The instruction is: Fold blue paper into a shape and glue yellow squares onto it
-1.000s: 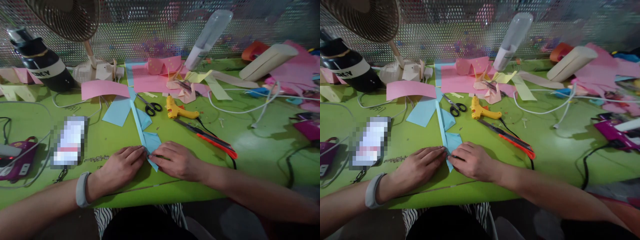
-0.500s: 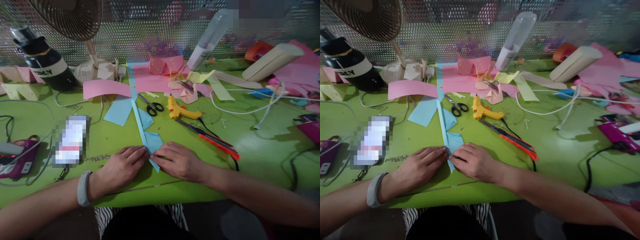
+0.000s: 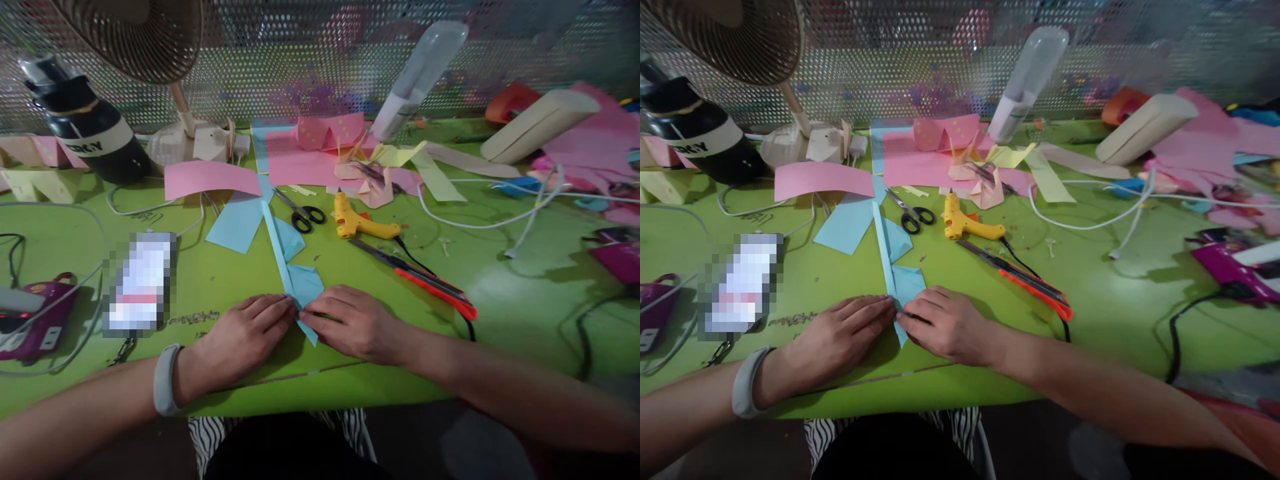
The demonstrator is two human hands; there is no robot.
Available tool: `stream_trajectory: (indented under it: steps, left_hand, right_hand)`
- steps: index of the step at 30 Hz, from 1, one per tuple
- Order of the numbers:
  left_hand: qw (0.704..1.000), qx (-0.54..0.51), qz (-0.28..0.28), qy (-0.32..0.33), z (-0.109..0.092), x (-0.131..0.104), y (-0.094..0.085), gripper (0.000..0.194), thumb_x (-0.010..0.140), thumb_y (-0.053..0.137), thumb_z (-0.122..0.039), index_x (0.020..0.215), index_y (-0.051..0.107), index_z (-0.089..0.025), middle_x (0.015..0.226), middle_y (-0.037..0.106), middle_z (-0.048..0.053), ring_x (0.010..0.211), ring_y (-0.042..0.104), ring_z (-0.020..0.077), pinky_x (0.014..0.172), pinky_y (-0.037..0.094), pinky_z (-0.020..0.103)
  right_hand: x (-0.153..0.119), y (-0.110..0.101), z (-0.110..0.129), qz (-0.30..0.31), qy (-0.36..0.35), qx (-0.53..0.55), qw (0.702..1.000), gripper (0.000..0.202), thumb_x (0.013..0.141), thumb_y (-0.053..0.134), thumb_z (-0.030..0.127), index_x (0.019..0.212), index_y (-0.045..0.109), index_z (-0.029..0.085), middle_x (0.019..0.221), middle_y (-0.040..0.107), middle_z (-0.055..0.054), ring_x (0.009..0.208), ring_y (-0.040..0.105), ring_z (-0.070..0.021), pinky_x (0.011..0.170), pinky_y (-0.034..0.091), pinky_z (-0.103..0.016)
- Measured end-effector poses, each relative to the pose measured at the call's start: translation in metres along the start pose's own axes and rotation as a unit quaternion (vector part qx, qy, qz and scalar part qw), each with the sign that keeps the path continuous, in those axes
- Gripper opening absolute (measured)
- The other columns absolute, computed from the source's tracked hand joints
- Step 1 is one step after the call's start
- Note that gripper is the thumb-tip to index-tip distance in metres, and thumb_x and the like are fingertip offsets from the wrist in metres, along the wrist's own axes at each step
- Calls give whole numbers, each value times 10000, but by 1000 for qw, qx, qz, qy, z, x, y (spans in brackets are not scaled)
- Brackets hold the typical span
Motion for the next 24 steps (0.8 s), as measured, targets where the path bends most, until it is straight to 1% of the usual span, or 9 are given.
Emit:
stream_trajectory:
  steps: [7, 13, 18, 21, 24]
  left_hand:
    - [1000, -4, 3, -1, 0, 0, -1, 318, 950, 454, -99, 1241, 557, -24, 1245, 649, 202, 1150, 636, 272, 931, 573, 425]
    - [1000, 13, 8, -3, -1, 1, -1, 313, 962, 440, -121, 1232, 570, -32, 1242, 657, 185, 1130, 645, 270, 925, 582, 409]
    - [1000, 13, -5, -7, -2, 1, -1, 308, 966, 440, -128, 1226, 578, -39, 1239, 664, 162, 1128, 647, 262, 939, 578, 395]
    - [1000, 13, -9, -6, -2, 1, 0, 309, 970, 433, -133, 1224, 582, -40, 1242, 664, 162, 1133, 645, 262, 940, 578, 394]
    - [1000, 12, -10, -4, -2, 1, 0, 304, 971, 433, -132, 1215, 589, -39, 1238, 666, 167, 1126, 649, 265, 928, 584, 397]
  right_hand:
    - [-1, 0, 0, 0, 4, 8, 1000, 175, 886, 555, 91, 990, 694, 112, 853, 703, -83, 799, 625, -183, 695, 543, -331]
    - [1, -1, 2, 1, 9, 11, 1000, 183, 912, 524, 116, 970, 698, 118, 838, 707, -78, 774, 614, -182, 687, 547, -325]
    - [2, 0, 2, 4, 11, 14, 1000, 188, 914, 516, 110, 980, 692, 115, 831, 703, -84, 768, 613, -184, 677, 552, -329]
    - [2, 0, 2, 4, 9, 12, 1000, 197, 920, 504, 114, 979, 692, 127, 831, 701, -80, 772, 614, -181, 679, 553, -326]
    - [2, -1, 2, 4, 9, 14, 1000, 190, 912, 516, 110, 978, 694, 113, 830, 700, -85, 771, 618, -185, 684, 556, -328]
Point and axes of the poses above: each hand's wrist, its own x-axis towards the middle knuckle, its own y-axis out of the palm, z = x × y, the point moved 2 cm from there along x, towards the middle knuckle
